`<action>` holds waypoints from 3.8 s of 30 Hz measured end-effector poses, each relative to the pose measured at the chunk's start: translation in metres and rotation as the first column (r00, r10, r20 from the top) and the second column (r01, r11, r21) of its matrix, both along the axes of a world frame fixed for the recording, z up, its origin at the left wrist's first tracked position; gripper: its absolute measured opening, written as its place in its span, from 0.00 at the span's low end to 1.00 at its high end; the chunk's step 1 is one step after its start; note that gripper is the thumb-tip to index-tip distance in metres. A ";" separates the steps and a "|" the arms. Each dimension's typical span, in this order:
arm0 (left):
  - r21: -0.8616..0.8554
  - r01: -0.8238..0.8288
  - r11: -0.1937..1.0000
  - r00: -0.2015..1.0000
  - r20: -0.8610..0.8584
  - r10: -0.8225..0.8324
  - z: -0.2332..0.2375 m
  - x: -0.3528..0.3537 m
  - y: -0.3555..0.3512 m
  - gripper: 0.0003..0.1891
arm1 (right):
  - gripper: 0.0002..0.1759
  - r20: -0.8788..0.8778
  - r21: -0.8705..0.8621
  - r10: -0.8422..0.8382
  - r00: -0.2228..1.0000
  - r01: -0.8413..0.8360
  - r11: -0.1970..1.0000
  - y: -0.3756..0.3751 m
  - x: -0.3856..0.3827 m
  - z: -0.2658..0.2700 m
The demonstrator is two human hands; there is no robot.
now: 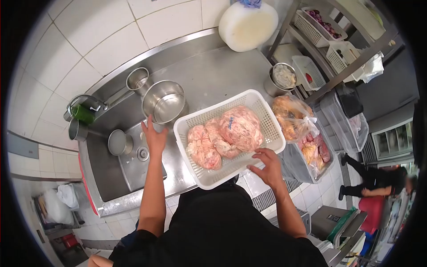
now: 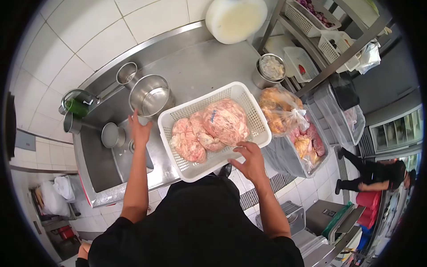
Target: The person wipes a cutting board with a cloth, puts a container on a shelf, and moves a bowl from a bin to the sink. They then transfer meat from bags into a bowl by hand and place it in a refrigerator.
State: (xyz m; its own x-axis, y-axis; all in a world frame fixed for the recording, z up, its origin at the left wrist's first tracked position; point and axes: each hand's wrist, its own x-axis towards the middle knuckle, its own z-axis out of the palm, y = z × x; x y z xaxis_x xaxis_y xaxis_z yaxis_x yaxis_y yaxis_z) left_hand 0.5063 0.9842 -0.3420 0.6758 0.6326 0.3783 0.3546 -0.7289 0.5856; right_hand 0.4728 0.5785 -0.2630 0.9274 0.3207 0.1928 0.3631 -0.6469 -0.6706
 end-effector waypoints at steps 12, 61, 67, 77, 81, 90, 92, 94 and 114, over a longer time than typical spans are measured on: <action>-0.340 0.194 0.920 0.933 0.355 -0.065 0.075 -0.066 0.053 0.11 | 0.17 0.194 -0.270 0.201 0.960 -0.145 0.952 0.011 0.018 -0.072; 0.359 0.758 0.545 0.647 -0.525 -0.554 0.051 0.154 -0.095 0.34 | 0.17 -0.271 0.214 -0.458 0.847 0.517 0.829 -0.060 0.068 -0.037; 0.160 0.815 0.557 0.501 -0.678 -0.538 0.056 0.189 -0.104 0.37 | 0.16 -0.333 0.260 -0.482 0.811 0.570 0.780 -0.066 0.048 -0.029; -0.356 0.581 0.732 0.336 -0.714 -0.614 0.118 0.258 -0.027 0.16 | 0.13 -0.292 0.324 -0.257 0.921 0.348 0.880 -0.020 0.092 -0.007; -0.484 0.293 0.825 0.823 -0.311 -0.475 0.111 0.252 0.039 0.25 | 0.14 -0.233 0.246 -0.137 0.963 0.194 0.950 0.020 0.119 0.006; -0.253 0.354 0.901 0.850 -0.316 -0.422 0.029 0.113 -0.046 0.36 | 0.35 0.184 -0.219 0.267 0.946 -0.225 0.949 0.155 0.218 -0.024; -0.228 0.305 0.925 0.893 -0.269 -0.361 0.025 0.115 -0.046 0.34 | 0.38 0.125 -0.274 0.277 0.953 -0.236 0.932 0.188 0.231 -0.040; -0.331 0.209 0.920 0.899 -0.304 -0.313 0.038 0.122 -0.043 0.28 | 0.42 0.071 -0.326 0.288 0.955 -0.251 0.912 0.205 0.239 -0.043; -0.315 0.180 0.932 0.953 -0.178 -0.244 0.035 0.131 -0.058 0.34 | 0.27 -0.105 -0.265 0.537 0.837 -0.544 0.796 0.223 0.293 -0.042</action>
